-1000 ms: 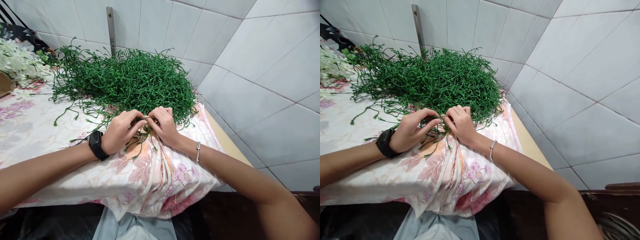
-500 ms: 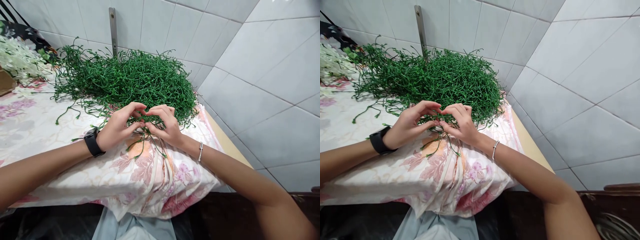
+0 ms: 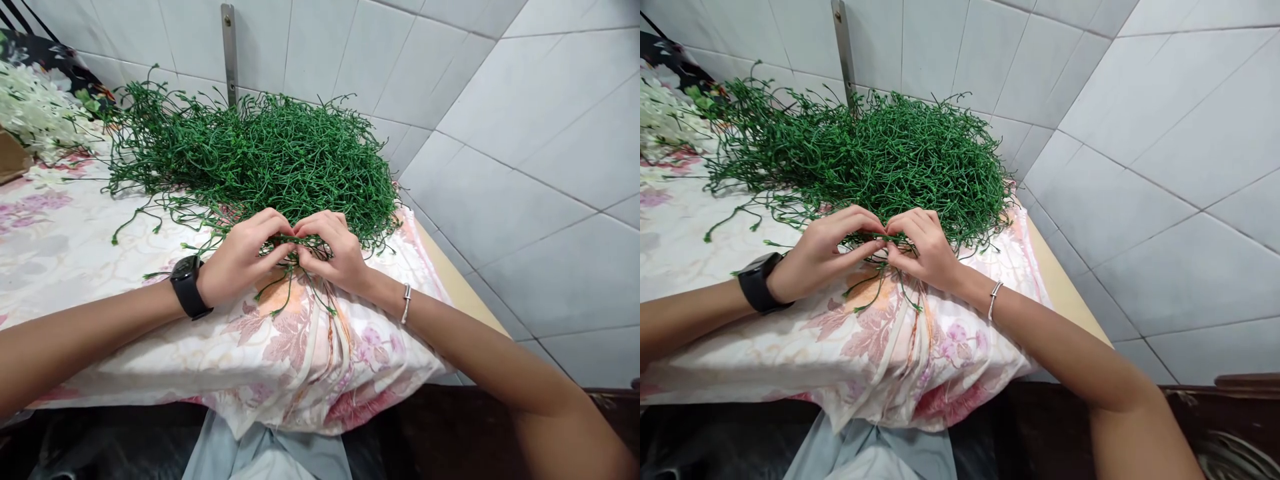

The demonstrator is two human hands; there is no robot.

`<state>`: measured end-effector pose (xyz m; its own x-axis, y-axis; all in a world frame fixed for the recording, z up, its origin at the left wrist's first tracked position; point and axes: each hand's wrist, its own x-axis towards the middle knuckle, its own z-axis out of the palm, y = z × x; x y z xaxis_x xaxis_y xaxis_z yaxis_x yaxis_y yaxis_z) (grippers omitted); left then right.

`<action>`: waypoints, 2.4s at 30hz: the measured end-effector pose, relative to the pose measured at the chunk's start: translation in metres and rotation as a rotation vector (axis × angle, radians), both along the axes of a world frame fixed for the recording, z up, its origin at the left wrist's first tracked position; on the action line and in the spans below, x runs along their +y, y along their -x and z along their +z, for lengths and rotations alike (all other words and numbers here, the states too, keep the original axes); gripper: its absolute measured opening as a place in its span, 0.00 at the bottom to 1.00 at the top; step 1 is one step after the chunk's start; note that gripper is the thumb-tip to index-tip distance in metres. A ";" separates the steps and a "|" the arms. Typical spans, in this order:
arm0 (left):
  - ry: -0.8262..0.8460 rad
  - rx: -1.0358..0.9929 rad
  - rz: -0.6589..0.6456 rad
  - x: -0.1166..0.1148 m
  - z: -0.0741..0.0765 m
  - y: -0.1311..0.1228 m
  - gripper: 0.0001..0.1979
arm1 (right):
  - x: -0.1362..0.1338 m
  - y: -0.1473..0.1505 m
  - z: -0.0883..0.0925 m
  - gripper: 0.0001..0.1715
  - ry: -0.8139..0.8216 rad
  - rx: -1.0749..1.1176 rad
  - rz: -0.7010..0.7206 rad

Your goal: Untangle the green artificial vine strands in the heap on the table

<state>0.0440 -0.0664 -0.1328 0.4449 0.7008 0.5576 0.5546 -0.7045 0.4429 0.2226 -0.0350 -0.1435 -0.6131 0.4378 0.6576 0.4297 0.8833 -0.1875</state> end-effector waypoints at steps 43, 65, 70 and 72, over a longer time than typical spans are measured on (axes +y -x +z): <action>0.298 0.153 0.063 -0.006 0.002 -0.002 0.11 | 0.004 -0.001 -0.008 0.15 -0.220 -0.380 -0.250; 0.495 -0.025 0.069 -0.016 -0.013 -0.011 0.13 | 0.009 0.000 -0.012 0.21 0.014 -0.311 -0.202; 0.579 0.060 -0.035 -0.032 -0.010 -0.012 0.14 | 0.022 -0.007 -0.013 0.27 0.210 -0.088 -0.332; 0.618 -0.040 -0.041 -0.034 -0.009 -0.012 0.14 | 0.024 -0.008 -0.012 0.26 0.239 -0.077 -0.329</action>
<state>0.0556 -0.1008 -0.1415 0.4659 0.8820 0.0709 0.5070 -0.3317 0.7955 0.2306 -0.0107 -0.1554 -0.4581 0.7535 0.4715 0.7027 0.6319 -0.3271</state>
